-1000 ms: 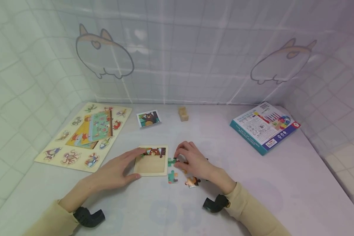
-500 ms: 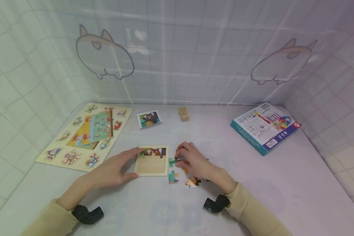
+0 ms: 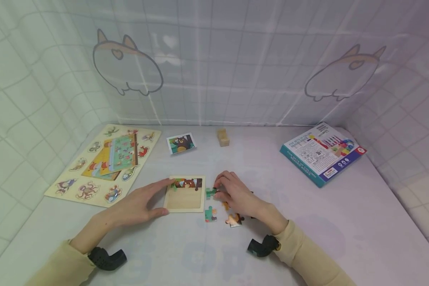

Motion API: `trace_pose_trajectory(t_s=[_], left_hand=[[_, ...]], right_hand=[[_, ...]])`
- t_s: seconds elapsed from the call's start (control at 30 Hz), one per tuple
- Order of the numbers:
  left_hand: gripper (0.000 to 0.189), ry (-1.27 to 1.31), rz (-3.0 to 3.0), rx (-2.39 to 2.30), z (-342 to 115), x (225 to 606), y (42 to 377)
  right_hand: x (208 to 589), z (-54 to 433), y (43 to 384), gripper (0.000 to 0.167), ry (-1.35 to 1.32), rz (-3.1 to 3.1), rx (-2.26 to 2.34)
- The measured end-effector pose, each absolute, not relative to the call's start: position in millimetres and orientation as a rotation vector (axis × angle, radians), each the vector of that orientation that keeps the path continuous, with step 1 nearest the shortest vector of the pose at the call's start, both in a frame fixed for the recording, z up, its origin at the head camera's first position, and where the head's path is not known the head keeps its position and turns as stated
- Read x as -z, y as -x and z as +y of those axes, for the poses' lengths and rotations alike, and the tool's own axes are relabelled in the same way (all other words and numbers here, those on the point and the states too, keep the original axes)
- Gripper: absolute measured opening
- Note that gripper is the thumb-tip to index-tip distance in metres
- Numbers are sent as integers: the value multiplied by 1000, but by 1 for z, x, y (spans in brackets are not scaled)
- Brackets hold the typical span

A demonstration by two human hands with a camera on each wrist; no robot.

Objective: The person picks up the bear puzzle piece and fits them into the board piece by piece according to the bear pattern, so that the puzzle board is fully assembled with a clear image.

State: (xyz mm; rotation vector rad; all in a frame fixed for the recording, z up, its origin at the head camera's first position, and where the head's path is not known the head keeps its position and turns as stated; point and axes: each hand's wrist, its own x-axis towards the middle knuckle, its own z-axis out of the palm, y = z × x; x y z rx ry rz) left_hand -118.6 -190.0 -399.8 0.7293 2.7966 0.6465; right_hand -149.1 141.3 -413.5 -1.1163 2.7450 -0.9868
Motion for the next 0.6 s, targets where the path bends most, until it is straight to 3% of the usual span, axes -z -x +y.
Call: trace_pose_trajectory(t_s=[0.6], left_hand=[[77, -795, 2775, -671, -191, 403, 119]], right_hand=[[412, 136, 148, 15, 1131, 2768, 1025]])
